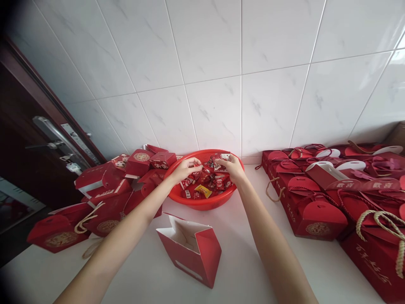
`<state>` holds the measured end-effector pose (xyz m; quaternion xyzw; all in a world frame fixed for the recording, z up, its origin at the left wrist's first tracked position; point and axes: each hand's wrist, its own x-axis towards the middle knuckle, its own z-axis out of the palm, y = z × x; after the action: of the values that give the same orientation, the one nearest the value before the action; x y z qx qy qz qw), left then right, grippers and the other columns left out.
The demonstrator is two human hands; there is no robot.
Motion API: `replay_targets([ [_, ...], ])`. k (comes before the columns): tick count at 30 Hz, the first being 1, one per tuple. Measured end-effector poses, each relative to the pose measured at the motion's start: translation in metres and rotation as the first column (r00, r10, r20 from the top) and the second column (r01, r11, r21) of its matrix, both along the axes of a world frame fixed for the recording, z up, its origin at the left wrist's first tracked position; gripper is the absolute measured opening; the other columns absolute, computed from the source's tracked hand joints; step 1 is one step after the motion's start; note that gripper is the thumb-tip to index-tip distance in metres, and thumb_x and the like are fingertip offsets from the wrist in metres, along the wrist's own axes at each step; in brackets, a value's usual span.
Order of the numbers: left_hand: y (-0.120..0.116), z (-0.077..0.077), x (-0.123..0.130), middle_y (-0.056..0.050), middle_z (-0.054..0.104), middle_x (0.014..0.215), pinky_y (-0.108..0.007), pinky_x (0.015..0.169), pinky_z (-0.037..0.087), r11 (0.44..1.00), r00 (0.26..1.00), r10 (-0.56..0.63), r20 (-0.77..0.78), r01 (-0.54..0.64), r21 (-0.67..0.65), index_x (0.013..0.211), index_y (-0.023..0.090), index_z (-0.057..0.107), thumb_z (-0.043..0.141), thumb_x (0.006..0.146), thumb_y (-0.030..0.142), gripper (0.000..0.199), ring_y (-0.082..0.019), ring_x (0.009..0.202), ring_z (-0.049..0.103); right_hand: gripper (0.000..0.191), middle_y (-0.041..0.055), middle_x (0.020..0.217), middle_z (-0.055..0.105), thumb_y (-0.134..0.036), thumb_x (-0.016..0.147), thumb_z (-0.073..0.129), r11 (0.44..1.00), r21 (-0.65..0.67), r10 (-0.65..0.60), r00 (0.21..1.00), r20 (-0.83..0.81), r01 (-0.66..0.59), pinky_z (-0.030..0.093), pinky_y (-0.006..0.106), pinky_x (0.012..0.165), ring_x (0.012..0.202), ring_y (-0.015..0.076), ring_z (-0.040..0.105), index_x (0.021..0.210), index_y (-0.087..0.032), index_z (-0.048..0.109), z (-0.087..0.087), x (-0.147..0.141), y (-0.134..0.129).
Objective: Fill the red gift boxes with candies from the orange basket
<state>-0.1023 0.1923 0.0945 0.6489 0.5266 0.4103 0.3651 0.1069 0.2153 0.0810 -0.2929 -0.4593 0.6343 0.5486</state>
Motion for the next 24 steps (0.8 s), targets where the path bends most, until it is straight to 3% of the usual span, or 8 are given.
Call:
replay_targets([
  [4,-0.011,0.01,0.002,-0.008,0.07,0.115,-0.03,0.087,0.052,0.998,0.994,0.015,0.107,-0.023,0.066,0.105,0.017,0.066,0.081,0.066,0.035,0.046,-0.02,0.105,0.065,0.034,0.0031,0.079,0.077,-0.03,0.052,0.088,0.998,0.021,0.054,0.998,-0.027,-0.053,0.061,0.032,0.06,0.07,0.021,0.071,0.079,-0.02,0.07,0.009,0.002,-0.006],
  [6,-0.021,0.017,0.003,-0.012,0.071,0.119,-0.035,0.094,0.051,0.997,0.989,0.004,0.146,-0.016,0.079,0.11,0.015,0.068,0.085,0.062,0.039,0.056,-0.025,0.112,0.064,0.034,0.004,0.082,0.077,-0.032,0.053,0.089,0.996,0.039,0.086,0.996,-0.03,-0.085,0.061,0.032,0.062,0.073,0.0221,0.072,0.08,-0.02,0.071,0.019,0.004,-0.013],
  [10,-0.05,0.034,0.006,-0.011,0.075,0.108,-0.038,0.1,0.049,0.985,0.984,-0.015,0.18,-0.016,0.172,0.101,0.013,0.074,0.087,0.061,0.042,0.052,-0.027,0.109,0.067,0.031,0.0022,0.081,0.075,-0.032,0.058,0.089,0.982,0.118,0.154,0.988,-0.034,-0.149,0.059,0.028,0.066,0.073,0.0188,0.07,0.08,-0.019,0.072,0.045,0.009,-0.038],
  [15,-0.09,0.05,0.013,-0.009,0.075,0.104,-0.037,0.094,0.051,0.966,0.976,-0.015,0.218,-0.042,0.256,0.1,0.014,0.073,0.086,0.064,0.039,0.046,-0.026,0.102,0.068,0.029,0.0015,0.084,0.075,-0.036,0.066,0.086,0.94,0.253,0.235,0.972,0.01,-0.229,0.056,0.027,0.07,0.075,0.0174,0.069,0.087,-0.02,0.074,0.071,0.013,-0.078],
  [21,-0.125,0.056,0.026,-0.004,0.07,0.092,-0.03,0.084,0.053,0.951,0.975,0.016,0.221,-0.083,0.298,0.104,0.018,0.058,0.087,0.06,0.034,0.055,-0.02,0.093,0.068,0.032,0.0038,0.09,0.076,-0.04,0.069,0.086,0.904,0.367,0.201,0.975,0.092,-0.22,0.057,0.034,0.076,0.079,0.0216,0.072,0.091,-0.021,0.073,0.08,0.011,-0.12],
  [24,-0.141,0.057,0.032,-0.003,0.07,0.093,-0.03,0.087,0.053,0.945,0.976,-0.019,0.219,-0.054,0.323,0.106,0.021,0.051,0.085,0.065,0.036,0.055,-0.02,0.094,0.068,0.031,0.0034,0.088,0.076,-0.039,0.068,0.086,0.908,0.381,0.15,0.985,0.091,-0.173,0.057,0.035,0.076,0.079,0.0221,0.072,0.089,-0.021,0.072,0.082,0.013,-0.134],
])
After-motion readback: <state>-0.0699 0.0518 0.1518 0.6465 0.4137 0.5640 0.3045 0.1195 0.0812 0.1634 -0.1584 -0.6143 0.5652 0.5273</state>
